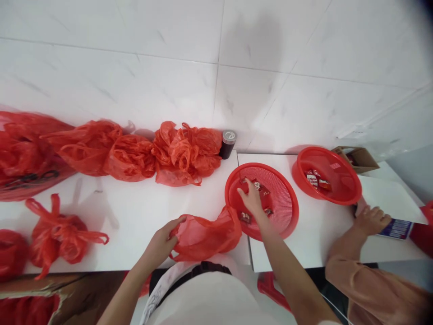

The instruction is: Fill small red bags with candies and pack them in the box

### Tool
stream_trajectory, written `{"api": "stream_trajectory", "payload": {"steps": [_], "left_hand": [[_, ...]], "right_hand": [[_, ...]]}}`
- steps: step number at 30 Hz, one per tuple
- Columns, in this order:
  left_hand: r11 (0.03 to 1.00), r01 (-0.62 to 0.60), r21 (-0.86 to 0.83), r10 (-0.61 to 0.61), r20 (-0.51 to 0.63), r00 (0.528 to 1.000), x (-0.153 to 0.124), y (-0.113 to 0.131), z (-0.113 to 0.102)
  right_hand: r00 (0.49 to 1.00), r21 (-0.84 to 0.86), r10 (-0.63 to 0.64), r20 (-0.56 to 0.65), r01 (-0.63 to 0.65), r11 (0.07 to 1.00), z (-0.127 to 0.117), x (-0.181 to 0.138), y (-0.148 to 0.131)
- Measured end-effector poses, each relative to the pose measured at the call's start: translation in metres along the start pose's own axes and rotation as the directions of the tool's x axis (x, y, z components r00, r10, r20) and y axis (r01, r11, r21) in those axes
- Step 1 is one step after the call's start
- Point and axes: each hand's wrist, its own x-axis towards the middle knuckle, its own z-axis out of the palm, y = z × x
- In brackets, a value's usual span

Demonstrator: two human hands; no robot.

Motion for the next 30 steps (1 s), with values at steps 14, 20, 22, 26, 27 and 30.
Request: {"api": "stream_trajectory", "payload": {"steps": [14, 20, 22, 26, 27, 30], "left_hand": [[0.963, 0.051, -0.265, -0.148, -0.360, 0.921, -0.023, -0.041, 0.017], [0.783, 0.211, -0.586, -0.424, -0.254, 0.869, -0.030, -0.041, 0.026], [0.719, 0.210, -0.663, -0.452, -0.216, 0.865, -0.030, -0.035, 0.028], [0.661, 0.180, -0.728, -0.422, -0.162, 0.892, -0.028, -0.023, 0.031], [0.659, 0.170, -0.733, -0.405, -0.156, 0.901, -0.027, -0.021, 0.032], [0.657, 0.137, -0.741, -0.387, -0.176, 0.905, -0.023, -0.017, 0.034]], "right_hand": [[0.969, -0.286, 0.242, 0.048, -0.219, 0.933, 0.045, 0.066, 0.044], [0.989, -0.101, 0.138, 0.048, -0.133, 0.986, 0.051, 0.046, 0.046], [0.983, -0.013, 0.182, 0.030, -0.182, 0.983, 0.042, 0.048, 0.047], [0.948, 0.241, 0.317, 0.043, -0.317, 0.917, 0.013, 0.055, 0.045], [0.939, 0.315, 0.337, 0.071, -0.342, 0.886, 0.004, 0.054, 0.041], [0.927, 0.511, 0.328, 0.183, -0.374, 0.774, -0.024, 0.036, 0.023]]}}
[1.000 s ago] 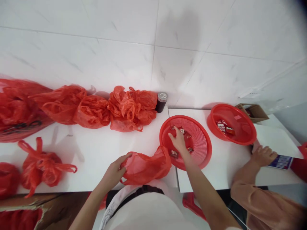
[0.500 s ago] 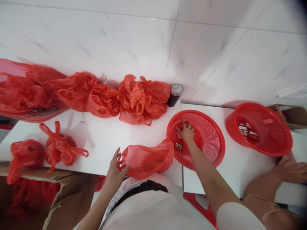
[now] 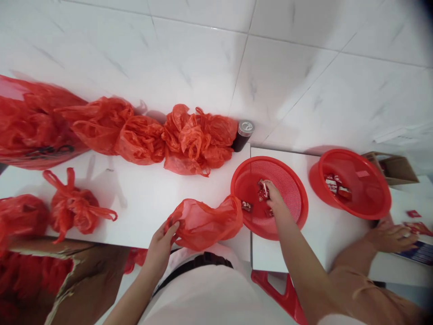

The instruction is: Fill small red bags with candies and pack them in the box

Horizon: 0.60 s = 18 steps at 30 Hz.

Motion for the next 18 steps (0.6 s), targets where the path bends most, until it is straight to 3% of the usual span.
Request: {"api": "stream_trajectory", "payload": {"steps": [2, 5, 7, 9, 10, 14, 18], "left_hand": [[1.000, -0.020, -0.002, 0.020, -0.010, 1.000, 0.001, 0.002, 0.005], [0.998, -0.047, 0.033, 0.046, 0.026, 0.999, 0.000, 0.006, 0.014], [0.994, -0.074, 0.084, 0.071, 0.034, 0.997, -0.002, 0.010, 0.020], [0.983, -0.109, 0.148, 0.107, 0.018, 0.994, -0.005, 0.013, 0.022], [0.977, -0.126, 0.174, 0.126, 0.009, 0.992, -0.005, 0.013, 0.022], [0.972, -0.149, 0.180, 0.155, -0.017, 0.988, -0.005, 0.011, 0.012], [0.983, -0.150, 0.110, 0.154, -0.031, 0.988, -0.003, 0.001, -0.004]], "right_hand": [[0.986, 0.194, 0.006, 0.167, -0.038, 0.980, -0.003, -0.031, -0.015], [0.882, 0.427, -0.058, 0.468, -0.168, 0.888, 0.014, -0.083, -0.035], [0.745, 0.422, -0.082, 0.662, -0.281, 0.862, 0.042, -0.110, -0.041], [0.597, 0.300, -0.046, 0.801, -0.332, 0.894, 0.075, -0.128, -0.038], [0.572, 0.230, -0.020, 0.820, -0.297, 0.927, 0.091, -0.133, -0.033], [0.650, -0.034, 0.093, 0.754, -0.103, 0.994, 0.130, -0.136, 0.001], [0.721, -0.112, 0.155, 0.676, -0.107, 0.988, 0.124, -0.131, 0.027]]}}
